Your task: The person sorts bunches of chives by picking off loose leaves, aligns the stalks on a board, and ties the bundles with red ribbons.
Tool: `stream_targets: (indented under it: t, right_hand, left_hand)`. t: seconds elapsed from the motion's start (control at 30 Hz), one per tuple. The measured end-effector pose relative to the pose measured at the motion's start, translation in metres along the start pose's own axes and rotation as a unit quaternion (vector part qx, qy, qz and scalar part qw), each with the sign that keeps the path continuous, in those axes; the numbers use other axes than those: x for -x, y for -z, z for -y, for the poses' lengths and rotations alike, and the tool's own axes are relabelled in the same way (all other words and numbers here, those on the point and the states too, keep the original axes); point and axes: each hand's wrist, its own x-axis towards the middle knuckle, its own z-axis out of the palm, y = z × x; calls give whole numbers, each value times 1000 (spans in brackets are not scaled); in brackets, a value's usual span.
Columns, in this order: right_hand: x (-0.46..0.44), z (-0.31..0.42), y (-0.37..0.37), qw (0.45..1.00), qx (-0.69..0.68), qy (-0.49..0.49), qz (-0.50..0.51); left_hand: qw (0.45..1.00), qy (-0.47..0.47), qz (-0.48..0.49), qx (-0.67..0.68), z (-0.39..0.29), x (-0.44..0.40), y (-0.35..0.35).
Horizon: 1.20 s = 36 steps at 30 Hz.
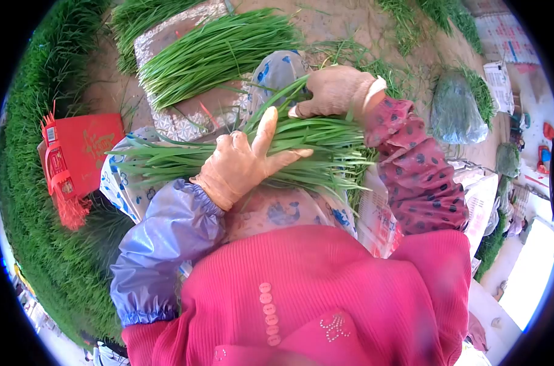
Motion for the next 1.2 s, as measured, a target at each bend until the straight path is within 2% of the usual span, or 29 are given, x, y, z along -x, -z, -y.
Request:
stream_targets:
  t: [0.1, 0.27, 0.33, 0.37, 0.4, 0.47, 0.5, 0.53, 0.57, 0.6, 0.63, 0.67, 0.73, 0.77, 0.8, 0.87, 0.93, 0.97, 1.0, 1.03, 1.07, 1.1, 1.13, 1.2]
  right_hand:
    - [0, -14, -16, 992, -118, 53, 10]
    - [12, -20, -38, 970, -230, 74, -10]
    - [13, -23, -54, 948, -293, 108, -63]
    - [15, -24, -53, 950, -299, 86, -21]
    - [16, -23, -58, 948, -306, 79, -27]
    - [18, -22, -68, 907, -406, 59, -94]
    - [20, -23, -67, 864, -492, 59, -90]
    - [19, -27, -71, 858, -500, 48, -105]
    - [14, -32, -80, 759, -639, 17, -125]
    - [11, -36, -87, 636, -759, -10, -141]
    - [9, -39, -90, 583, -798, -17, -155]
    - [13, -45, -91, 575, -801, -19, -165]
    - [22, -65, -90, 474, -868, 73, -130]
    - [28, -80, -88, 377, -920, 84, -63]
    - [36, -89, -86, 376, -916, 141, -16]
    - [53, -90, -86, 648, -742, 46, -167]
    - [69, -123, -91, 590, -802, 76, -44]
    - [81, -134, -94, 570, -815, 98, -39]
    - [90, -149, -98, 549, -826, 122, -32]
    - [94, -165, -103, 549, -826, 127, -34]
    - [96, -183, -109, 538, -837, 82, -64]
    - [97, -191, -114, 524, -846, 36, -93]
    - [95, -196, -120, 524, -845, 41, -96]
    - [90, -199, -123, 557, -799, -49, -221]
  left_hand:
    - [996, -21, -89, 9, 6, 1, -1]
    - [993, -25, -112, 11, 9, 3, -15]
    - [988, 4, -153, -28, 11, 0, -21]
    - [989, 2, -149, -11, 13, 0, -18]
    - [988, -9, -153, -9, 11, 1, -17]
    - [989, 26, -143, 7, 8, 0, -17]
    - [991, 34, -130, 8, 9, 0, -15]
    - [992, 21, -120, -14, 13, 1, -19]
    - [993, 22, -109, 40, 16, -1, -20]
    - [991, 24, -95, 94, 19, -2, -20]
    - [990, 8, -100, 95, 21, -2, -21]
    - [987, 14, -69, 148, 23, 1, -21]
    - [980, 15, -37, 195, 25, 1, -16]
    - [959, 49, -20, 279, 22, -1, -8]
    - [929, 82, -1, 360, 21, -2, -4]
    - [911, 75, 13, 406, 22, 0, -11]
    - [848, 65, -76, 521, 22, 0, -20]
    - [812, 106, 20, 574, 26, 3, -11]
    - [814, 105, 20, 571, 30, 9, -14]
    - [772, 117, 99, 617, 36, 15, -20]
    - [722, 129, 177, 656, 40, 18, -23]
    - [680, 135, 176, 699, 42, 17, -19]
    - [684, 134, 175, 696, 44, 16, -16]
    - [706, 118, 254, 651, 51, 13, -10]
